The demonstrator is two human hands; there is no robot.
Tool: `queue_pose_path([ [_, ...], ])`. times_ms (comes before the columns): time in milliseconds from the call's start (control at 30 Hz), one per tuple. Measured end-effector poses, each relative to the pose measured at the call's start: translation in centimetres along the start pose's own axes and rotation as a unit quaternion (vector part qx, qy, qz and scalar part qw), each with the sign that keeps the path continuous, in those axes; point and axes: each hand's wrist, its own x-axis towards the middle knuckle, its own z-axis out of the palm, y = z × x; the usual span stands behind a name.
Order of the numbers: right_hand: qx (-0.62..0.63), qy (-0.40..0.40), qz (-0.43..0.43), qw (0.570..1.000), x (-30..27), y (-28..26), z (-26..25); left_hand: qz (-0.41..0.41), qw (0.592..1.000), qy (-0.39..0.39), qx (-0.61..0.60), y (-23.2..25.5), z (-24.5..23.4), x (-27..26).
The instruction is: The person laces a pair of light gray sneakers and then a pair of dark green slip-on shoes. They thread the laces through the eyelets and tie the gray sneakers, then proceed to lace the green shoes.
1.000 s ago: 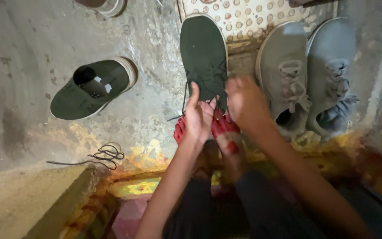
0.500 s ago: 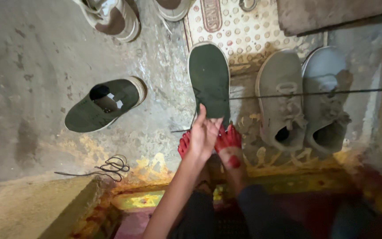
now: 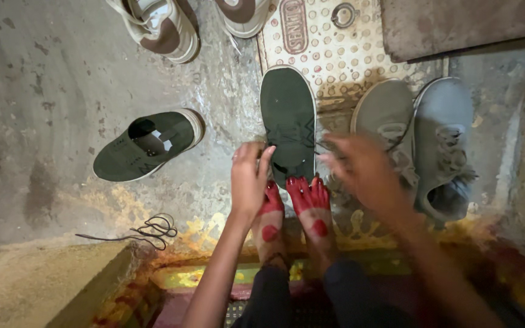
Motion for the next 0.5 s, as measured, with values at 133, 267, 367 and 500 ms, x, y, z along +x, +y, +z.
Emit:
queue_pose_path([
  [133,0.06,-0.093,0.005,0.994,4.6,-1.5,-5.0,-0.014,0.999,-0.008,-0.037,-0.6,0.5,-0.2],
  [267,-0.005,0.022,-0.077,0.997,6.0,-2.5,-6.9,-0.101,0.994,-0.007,-0.043,-1.8,-0.1,-0.3],
  [367,0.027,0.022,-0.045,0.998,6.0,-1.7,-7.8,-0.133,0.985,-0.004,-0.11,-2.6,0.4,-0.3],
  [500,0.047,0.003,-0.039,0.998,5.9,-1.4,-7.8,-0.216,0.952,-0.068,-0.205,-4.1,0.5,-0.5],
])
